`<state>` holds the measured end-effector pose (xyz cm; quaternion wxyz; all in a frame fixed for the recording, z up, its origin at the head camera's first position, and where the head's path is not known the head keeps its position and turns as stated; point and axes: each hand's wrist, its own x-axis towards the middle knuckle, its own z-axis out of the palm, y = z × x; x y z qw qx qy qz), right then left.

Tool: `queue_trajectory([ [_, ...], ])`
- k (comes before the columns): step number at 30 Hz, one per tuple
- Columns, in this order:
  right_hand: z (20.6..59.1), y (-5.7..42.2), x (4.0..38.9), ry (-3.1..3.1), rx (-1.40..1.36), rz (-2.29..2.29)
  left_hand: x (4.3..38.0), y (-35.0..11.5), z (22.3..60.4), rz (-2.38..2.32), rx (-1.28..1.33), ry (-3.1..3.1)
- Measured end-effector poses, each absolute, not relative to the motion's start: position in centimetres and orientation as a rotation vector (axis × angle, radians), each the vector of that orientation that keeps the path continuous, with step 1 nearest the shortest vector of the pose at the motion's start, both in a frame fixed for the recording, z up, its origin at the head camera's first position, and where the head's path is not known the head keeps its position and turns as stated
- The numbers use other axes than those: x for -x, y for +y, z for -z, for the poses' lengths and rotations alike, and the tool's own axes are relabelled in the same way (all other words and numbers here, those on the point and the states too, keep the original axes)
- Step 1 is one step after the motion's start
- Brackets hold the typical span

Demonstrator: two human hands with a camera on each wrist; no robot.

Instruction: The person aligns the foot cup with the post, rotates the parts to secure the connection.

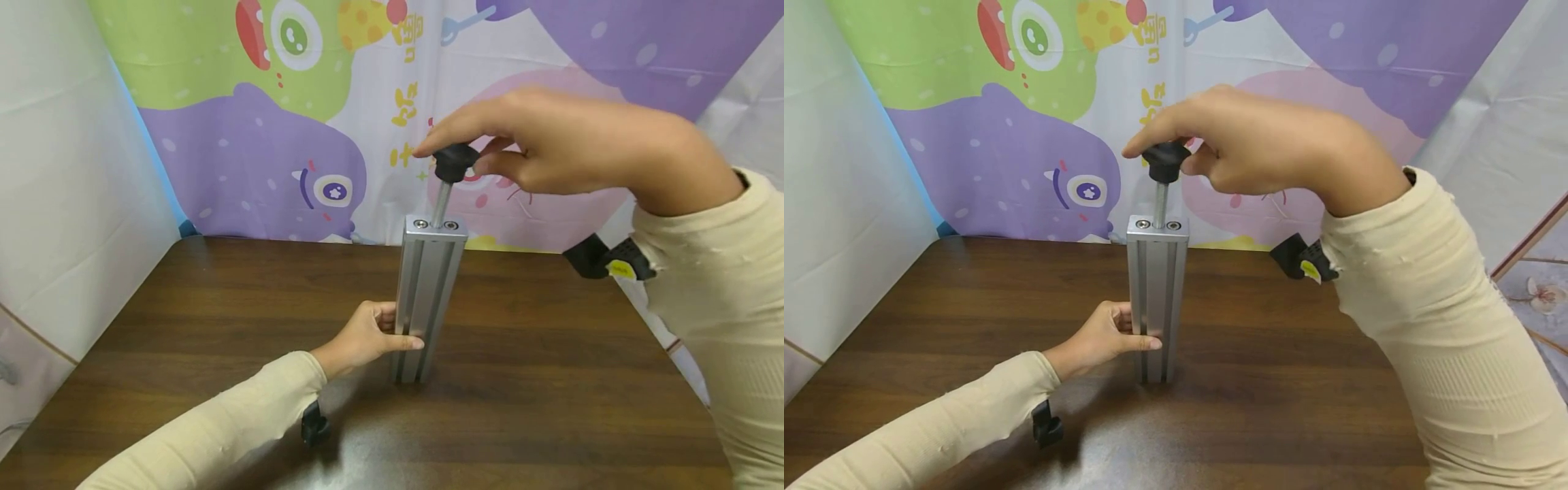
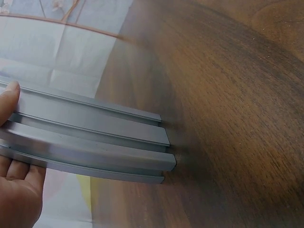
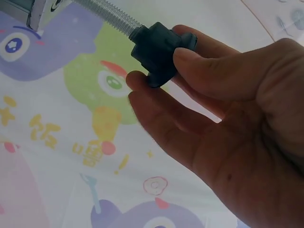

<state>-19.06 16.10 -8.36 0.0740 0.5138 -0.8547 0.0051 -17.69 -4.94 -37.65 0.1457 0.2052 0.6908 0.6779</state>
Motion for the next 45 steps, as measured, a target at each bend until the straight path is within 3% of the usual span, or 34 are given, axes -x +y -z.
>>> queue_trajectory([
  [10,8.6,15.8,19.1,-2.554,-1.457,0.002,17.8,-4.8,37.8,-1.957,-0.597,1.985],
  [20,9.1,12.6,15.9,-2.615,-0.772,-0.036,17.6,-4.7,37.7,-1.975,-0.611,1.969],
  [27,9.3,12.1,15.7,-2.597,-0.670,-0.018,17.6,-4.7,37.7,-1.981,-0.607,1.971],
  [34,9.0,12.8,15.9,-2.673,-0.784,-0.083,17.6,-4.7,37.6,-1.981,-0.596,1.961],
  [45,7.7,16.0,18.0,-2.612,-1.534,-0.062,17.5,-4.8,37.7,-1.988,-0.606,1.946],
])
